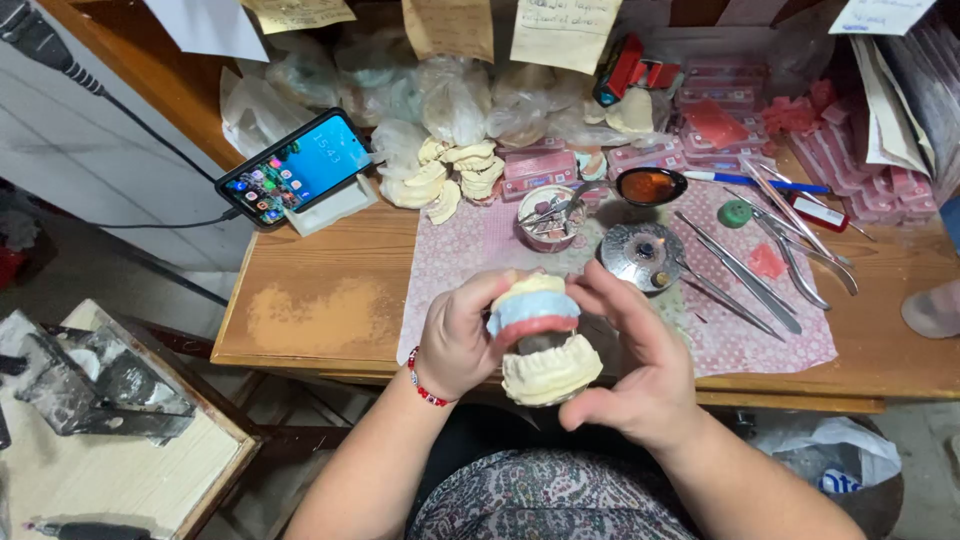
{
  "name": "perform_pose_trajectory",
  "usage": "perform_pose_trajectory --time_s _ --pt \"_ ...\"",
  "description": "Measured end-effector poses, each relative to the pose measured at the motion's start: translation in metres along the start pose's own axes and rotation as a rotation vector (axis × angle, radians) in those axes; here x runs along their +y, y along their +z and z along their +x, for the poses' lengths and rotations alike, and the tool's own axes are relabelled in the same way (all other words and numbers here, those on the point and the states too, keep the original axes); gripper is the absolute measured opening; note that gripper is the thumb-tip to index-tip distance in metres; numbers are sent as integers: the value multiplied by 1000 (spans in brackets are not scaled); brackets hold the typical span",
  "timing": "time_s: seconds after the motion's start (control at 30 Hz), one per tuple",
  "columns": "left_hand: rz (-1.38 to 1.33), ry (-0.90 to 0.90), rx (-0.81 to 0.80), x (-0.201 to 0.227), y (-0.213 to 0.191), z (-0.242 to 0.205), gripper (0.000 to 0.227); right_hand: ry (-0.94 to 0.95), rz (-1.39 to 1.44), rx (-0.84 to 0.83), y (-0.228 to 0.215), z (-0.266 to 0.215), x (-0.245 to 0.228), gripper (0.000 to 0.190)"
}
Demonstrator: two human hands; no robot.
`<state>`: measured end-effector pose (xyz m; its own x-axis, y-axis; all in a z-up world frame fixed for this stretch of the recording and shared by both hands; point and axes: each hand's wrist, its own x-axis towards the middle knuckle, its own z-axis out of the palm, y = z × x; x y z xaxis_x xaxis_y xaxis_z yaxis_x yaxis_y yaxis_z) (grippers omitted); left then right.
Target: The person holds a dental model in their left hand and uses a metal sculpting tool in their right hand to shape the pink and white material on the model. They repeatedly separate the upper and lower parts of the model to work on different sections.
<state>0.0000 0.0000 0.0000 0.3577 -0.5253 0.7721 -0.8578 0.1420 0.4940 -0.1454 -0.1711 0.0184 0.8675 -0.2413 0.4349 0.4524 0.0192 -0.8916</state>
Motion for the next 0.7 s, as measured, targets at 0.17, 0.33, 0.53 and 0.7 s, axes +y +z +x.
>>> perform_pose_trajectory --time_s 0.17,0.33,0.53,0.7 --pt "-273 158 -10 12 3 17 42 -199 -382 40 -3 -13 -7 116" --pt "-357 208 -35 16 6 20 35 -344 -299 32 2 -17 -8 117" --pt "-210 280 2 22 8 30 51 -506 -450 -41 1 -5 -28 114" --pt "-232 314 28 19 11 30 57 -571 -582 -63 0 -5 -34 117"
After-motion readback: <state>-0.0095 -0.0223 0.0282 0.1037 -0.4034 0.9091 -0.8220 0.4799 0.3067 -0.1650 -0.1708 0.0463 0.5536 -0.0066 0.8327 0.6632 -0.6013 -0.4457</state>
